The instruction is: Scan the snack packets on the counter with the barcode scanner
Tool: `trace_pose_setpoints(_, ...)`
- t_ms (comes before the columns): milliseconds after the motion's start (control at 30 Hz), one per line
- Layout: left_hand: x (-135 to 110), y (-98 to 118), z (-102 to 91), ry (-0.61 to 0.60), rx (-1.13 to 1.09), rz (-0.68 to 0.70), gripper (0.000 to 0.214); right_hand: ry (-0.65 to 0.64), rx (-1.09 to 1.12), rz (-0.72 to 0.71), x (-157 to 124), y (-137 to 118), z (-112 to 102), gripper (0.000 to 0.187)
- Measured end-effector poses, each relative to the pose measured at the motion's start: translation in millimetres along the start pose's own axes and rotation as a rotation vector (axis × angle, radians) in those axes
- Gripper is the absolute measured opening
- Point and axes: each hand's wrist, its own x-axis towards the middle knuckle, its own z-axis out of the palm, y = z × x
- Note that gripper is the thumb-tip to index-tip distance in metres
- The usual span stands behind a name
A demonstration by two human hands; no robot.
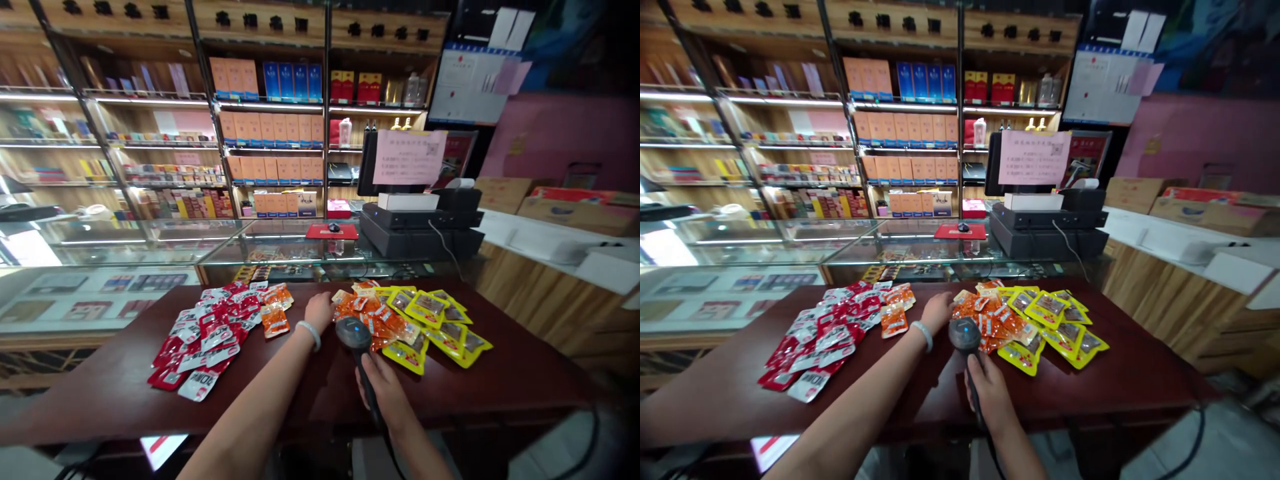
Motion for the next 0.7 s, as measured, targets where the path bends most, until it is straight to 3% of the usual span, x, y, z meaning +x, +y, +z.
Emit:
trace_pose_setpoints(167, 45.5, 15.9, 10.3, -0.102, 0.011, -0.113, 0.044, 0.098, 0.037, -0.014, 0.8, 0.6, -17.2, 0.059)
trace_pose_setpoints(367, 75.0, 19.5, 21.7, -0.189, -0.118, -0.180, 0.023, 0.166, 0.049, 0.014, 1.5, -4.0, -30.4, 0.061)
trace_pose_setpoints(500, 66.1, 8.7, 18.5, -0.110, -0.307, -0.213, 0.024, 0.150, 0.037, 0.000, 0.2, -6.5, -33.8, 0.059)
trace_pose_setpoints(700, 14.7, -23.2, 0.8, 0.062, -0.671, -0.263, 0.029, 0.024, 0.025, -0.063, 0.5, -6.0, -14.7, 0.055)
